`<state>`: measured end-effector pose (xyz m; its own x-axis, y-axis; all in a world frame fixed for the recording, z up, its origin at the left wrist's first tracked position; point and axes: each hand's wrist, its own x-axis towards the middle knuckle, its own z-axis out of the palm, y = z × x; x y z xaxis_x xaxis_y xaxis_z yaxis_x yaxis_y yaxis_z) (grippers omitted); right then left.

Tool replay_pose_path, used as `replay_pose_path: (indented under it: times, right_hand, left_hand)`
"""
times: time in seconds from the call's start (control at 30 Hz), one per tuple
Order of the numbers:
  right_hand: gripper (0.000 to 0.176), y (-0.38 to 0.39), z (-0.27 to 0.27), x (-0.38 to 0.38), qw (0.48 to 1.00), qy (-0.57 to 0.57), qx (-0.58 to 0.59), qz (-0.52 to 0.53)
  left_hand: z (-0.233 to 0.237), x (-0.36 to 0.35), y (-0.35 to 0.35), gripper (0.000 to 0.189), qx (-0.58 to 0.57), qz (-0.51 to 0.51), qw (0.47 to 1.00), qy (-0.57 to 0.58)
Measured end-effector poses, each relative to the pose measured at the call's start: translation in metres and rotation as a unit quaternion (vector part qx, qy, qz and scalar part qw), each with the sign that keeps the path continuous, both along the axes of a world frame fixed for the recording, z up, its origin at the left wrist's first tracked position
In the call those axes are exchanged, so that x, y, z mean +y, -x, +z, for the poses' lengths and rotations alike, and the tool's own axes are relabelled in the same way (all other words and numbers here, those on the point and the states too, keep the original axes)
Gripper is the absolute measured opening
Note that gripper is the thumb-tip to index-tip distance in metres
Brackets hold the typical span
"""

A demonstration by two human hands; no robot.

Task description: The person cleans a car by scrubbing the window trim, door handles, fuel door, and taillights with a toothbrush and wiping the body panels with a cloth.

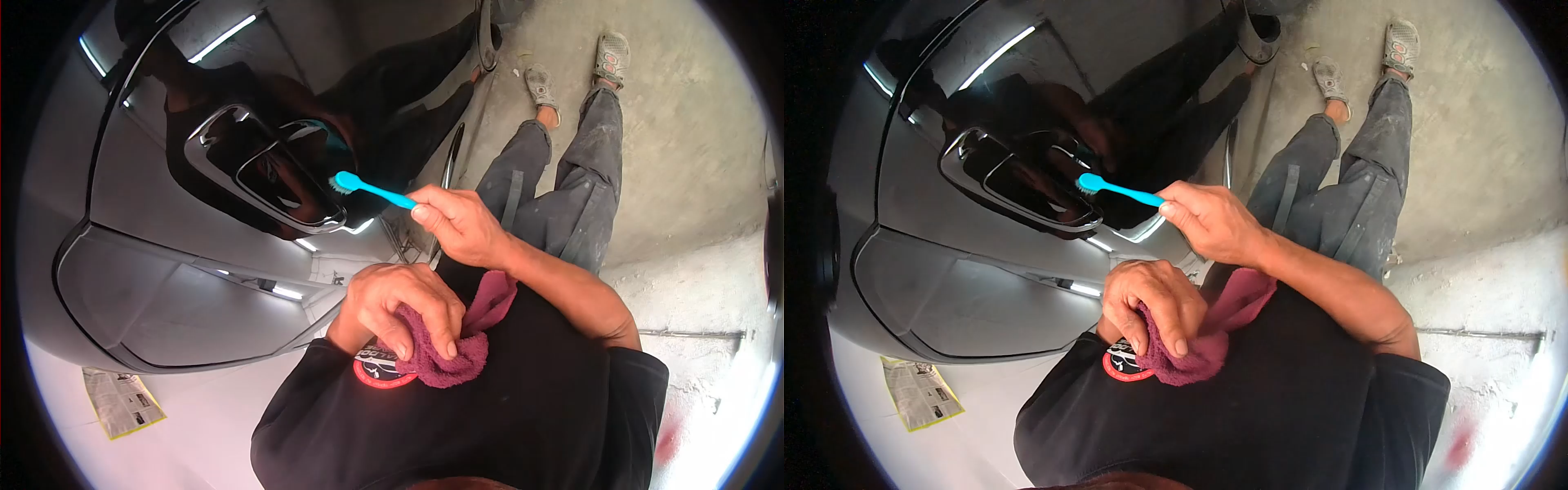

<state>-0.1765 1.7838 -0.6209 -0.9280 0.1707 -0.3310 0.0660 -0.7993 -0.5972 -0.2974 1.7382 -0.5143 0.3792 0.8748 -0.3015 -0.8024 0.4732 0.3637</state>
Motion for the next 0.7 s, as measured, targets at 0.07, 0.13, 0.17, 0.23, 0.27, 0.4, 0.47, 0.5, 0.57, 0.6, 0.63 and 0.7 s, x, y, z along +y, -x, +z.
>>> replay_pose_path:
  times: [0.07,0.13,0.17,0.23,0.27,0.4,0.47,0.5,0.57,0.6,0.63,0.7]
  right_hand:
    - [0.025,0.004,0.002,-0.013,1.000,0.014,0.005,0.003]
    - [0.026,0.008,0.010,-0.030,1.000,-0.002,0.021,0.008]
    - [0.027,0.007,0.010,-0.040,0.999,-0.010,0.029,0.011]
    - [0.029,-0.003,0.009,-0.053,0.999,-0.025,0.022,0.021]
    - [0.029,-0.007,0.007,-0.057,0.999,-0.028,0.017,0.020]
    - [0.028,-0.008,0.011,-0.045,0.999,0.023,-0.003,0.034]
    - [0.025,-0.001,0.017,-0.046,0.998,0.046,-0.015,0.030]
    - [0.025,-0.003,0.018,-0.056,1.000,0.006,-0.003,0.013]
    - [0.025,-0.014,0.014,-0.093,0.997,-0.078,0.019,-0.023]
    - [0.025,-0.015,0.014,-0.092,0.995,-0.085,0.034,-0.039]
    - [0.025,-0.020,0.011,-0.088,0.998,-0.052,0.023,-0.020]
    - [0.026,-0.028,0.011,-0.070,1.000,0.018,-0.002,0.021]
  left_hand:
    - [-0.002,-0.002,-0.001,0.043,-0.002,-0.010,1.000,-0.006]
    - [0.003,-0.008,0.002,0.043,0.003,-0.013,1.000,-0.009]
    - [0.004,-0.011,0.003,0.043,0.006,-0.014,1.000,-0.010]
    - [0.001,-0.014,-0.002,0.040,0.001,0.010,1.000,-0.027]
    - [0.001,-0.018,-0.002,0.040,-0.001,0.022,0.999,-0.037]
    - [0.002,-0.028,-0.003,0.040,-0.007,0.026,0.999,-0.047]
    - [0.003,-0.034,-0.005,0.040,-0.005,0.030,0.999,-0.044]
    - [0.007,-0.036,-0.005,0.039,0.001,0.032,0.999,-0.042]
    - [0.011,-0.039,-0.003,0.039,0.011,0.034,0.998,-0.043]
    - [0.011,-0.040,-0.002,0.039,0.015,0.037,0.998,-0.046]
    - [0.011,-0.040,-0.001,0.039,0.019,0.041,0.998,-0.046]
    - [0.014,-0.043,-0.005,0.039,0.019,0.046,0.998,-0.045]
